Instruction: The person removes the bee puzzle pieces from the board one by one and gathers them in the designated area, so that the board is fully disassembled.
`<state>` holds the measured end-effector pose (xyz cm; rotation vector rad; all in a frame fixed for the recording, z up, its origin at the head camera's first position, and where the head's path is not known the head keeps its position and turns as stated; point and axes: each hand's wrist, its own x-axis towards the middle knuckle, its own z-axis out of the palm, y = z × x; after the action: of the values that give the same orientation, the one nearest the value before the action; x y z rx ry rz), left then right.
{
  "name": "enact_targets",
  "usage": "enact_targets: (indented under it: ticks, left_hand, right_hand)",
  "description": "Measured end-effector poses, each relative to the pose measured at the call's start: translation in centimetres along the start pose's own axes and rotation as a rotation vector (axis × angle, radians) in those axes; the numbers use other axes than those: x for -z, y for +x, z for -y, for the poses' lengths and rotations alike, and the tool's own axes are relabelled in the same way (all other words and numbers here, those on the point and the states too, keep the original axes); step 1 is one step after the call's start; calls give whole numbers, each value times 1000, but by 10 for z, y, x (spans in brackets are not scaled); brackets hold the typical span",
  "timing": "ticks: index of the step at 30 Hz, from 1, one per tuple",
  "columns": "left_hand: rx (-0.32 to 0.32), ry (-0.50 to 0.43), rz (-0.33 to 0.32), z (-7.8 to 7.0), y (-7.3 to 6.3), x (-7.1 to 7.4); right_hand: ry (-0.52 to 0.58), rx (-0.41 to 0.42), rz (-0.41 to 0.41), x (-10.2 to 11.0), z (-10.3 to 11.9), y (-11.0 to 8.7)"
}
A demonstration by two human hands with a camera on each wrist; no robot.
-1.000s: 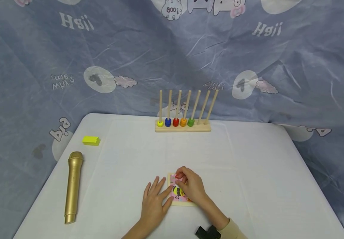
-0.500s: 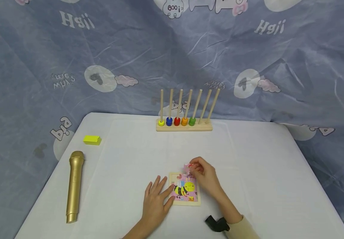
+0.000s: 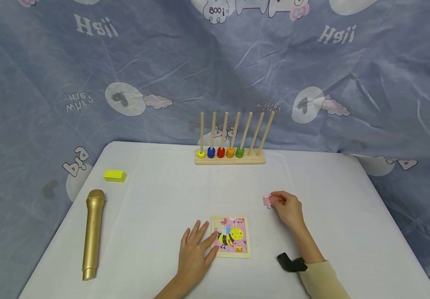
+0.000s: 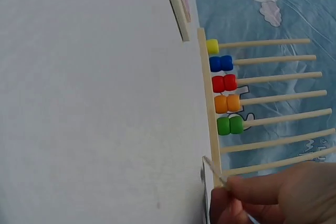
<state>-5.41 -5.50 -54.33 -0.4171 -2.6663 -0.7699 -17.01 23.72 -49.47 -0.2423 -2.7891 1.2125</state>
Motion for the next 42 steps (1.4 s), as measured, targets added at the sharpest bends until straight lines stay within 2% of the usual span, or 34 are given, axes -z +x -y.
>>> enact_targets:
  ticks: [9, 18, 24, 33, 42]
  left_hand:
    - [-2, -1, -1, -1, 0, 1]
    - [-10, 6, -12, 0, 0, 0]
    - [-10, 6, -8, 0, 0, 0]
    - [2, 0, -2, 0, 0, 1]
    - [-23, -1, -37, 1, 0, 0]
  right_hand:
    - [-80, 84, -87, -11, -10, -1]
    - [-106, 110, -145, -15, -8, -5]
    - [-62, 88, -180, -15, -8, -9]
    - [72, 97, -115, -19, 6, -27]
    - [146, 197, -26, -32, 29, -47]
